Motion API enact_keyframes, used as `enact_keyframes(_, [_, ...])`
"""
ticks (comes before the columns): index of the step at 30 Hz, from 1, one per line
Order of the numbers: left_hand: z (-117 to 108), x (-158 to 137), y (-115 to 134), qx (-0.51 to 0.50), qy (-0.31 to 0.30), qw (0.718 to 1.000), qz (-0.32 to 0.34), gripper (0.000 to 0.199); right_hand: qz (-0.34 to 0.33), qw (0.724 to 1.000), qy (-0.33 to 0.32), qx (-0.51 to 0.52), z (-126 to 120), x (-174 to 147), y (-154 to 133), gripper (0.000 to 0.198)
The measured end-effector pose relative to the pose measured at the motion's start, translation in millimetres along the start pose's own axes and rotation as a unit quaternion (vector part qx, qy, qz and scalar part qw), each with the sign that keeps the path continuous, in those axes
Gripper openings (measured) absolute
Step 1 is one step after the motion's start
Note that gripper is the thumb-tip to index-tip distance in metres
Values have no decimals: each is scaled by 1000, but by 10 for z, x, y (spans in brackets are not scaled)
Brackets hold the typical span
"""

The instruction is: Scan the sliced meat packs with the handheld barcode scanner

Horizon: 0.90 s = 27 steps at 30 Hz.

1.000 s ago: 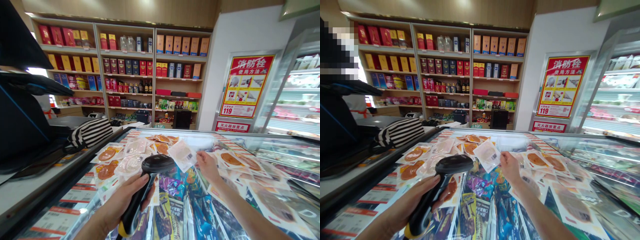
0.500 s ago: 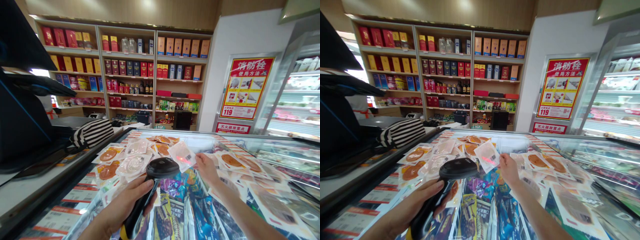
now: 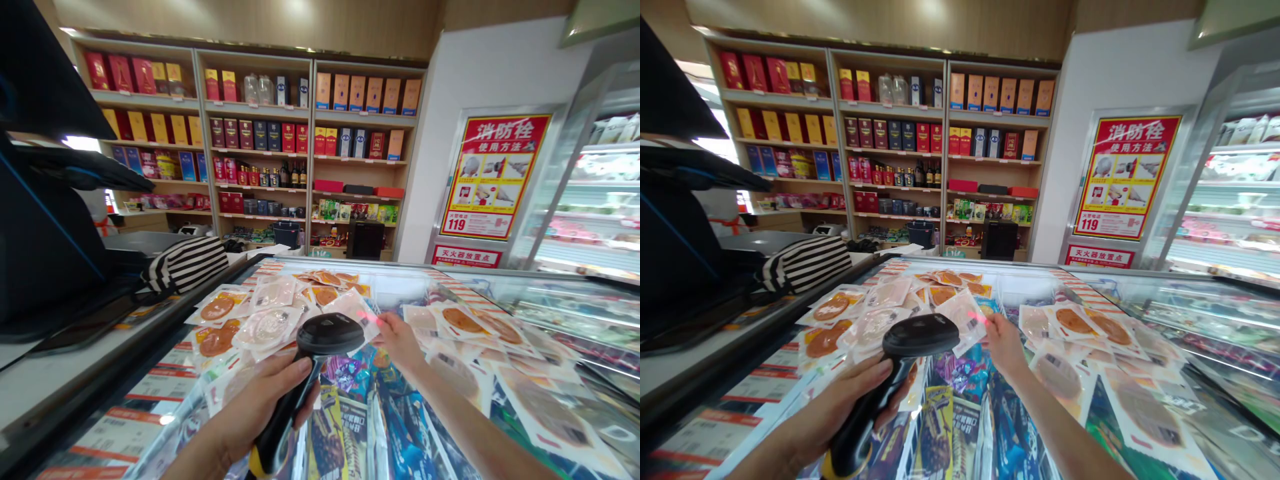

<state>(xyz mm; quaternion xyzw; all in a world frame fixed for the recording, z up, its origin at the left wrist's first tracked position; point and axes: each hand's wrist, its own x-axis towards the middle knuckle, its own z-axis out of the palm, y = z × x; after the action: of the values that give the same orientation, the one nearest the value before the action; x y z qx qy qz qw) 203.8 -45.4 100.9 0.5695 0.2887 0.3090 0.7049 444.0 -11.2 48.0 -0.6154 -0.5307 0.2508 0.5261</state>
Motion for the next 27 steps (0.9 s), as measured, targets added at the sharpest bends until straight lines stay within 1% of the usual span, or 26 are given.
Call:
enact_keyframes(3, [-19, 10, -20, 19, -18, 1000, -1, 27, 8, 1000, 4, 9, -10, 4, 4, 20])
enact_keyframes(6, [-23, 19, -13, 16, 7, 1000, 5, 25, 28, 999, 3, 31, -32, 7, 4, 19])
enact_keyframes(8, [-16, 33, 28, 7, 7, 1000, 16, 24, 29, 999, 6, 37, -67, 17, 6, 19])
enact_keyframes(10, [-9, 65, 98, 4, -11, 1000, 22, 26, 21, 999, 25, 16, -148, 48, 5, 21])
enact_keyframes(12, [-9, 121, 174, 6, -15, 1000, 15, 28, -8, 995, 77, -58, -301, 104, -9, 24])
enact_keyframes(13, [-15, 158, 205, 9, -2, 1000, 16, 29, -30, 986, 118, -116, -408, 139, -23, 25])
enact_keyframes(14, [-25, 199, 227, 12, 12, 1000, 17, 30, -53, 967, 167, -184, -532, 174, -40, 26])
enact_keyframes(15, [-41, 243, 237, 14, 25, 999, 21, 30, -76, 939, 218, -256, -669, 208, -58, 27])
enact_keyframes(17, [-85, 326, 222, 9, 42, 998, 38, 31, -105, 867, 294, -388, -959, 260, -79, 29])
enact_keyframes(18, [-111, 362, 201, 3, 45, 998, 46, 31, -109, 833, 312, -445, -1099, 275, -74, 29])
enact_keyframes(19, [-138, 392, 176, -7, 45, 998, 52, 32, -113, 805, 309, -493, -1231, 280, -54, 30])
enact_keyframes(20, [-164, 416, 150, -18, 46, 997, 56, 32, -121, 785, 292, -533, -1347, 279, -20, 29])
enact_keyframes(21, [-185, 434, 127, -29, 49, 996, 62, 32, -134, 773, 262, -562, -1446, 271, 26, 28])
enact_keyframes(22, [-201, 446, 110, -37, 49, 996, 61, 32, -147, 768, 224, -581, -1521, 260, 78, 26])
enact_keyframes(24, [-215, 455, 95, -47, 53, 996, 55, 32, -161, 765, 163, -602, -1582, 234, 168, 20])
enact_keyframes(26, [-209, 450, 100, -51, 75, 994, 57, 32, -171, 763, 150, -605, -1485, 216, 188, 16])
enact_keyframes(27, [-204, 445, 104, -53, 88, 993, 60, 32, -181, 766, 154, -598, -1366, 214, 161, 16])
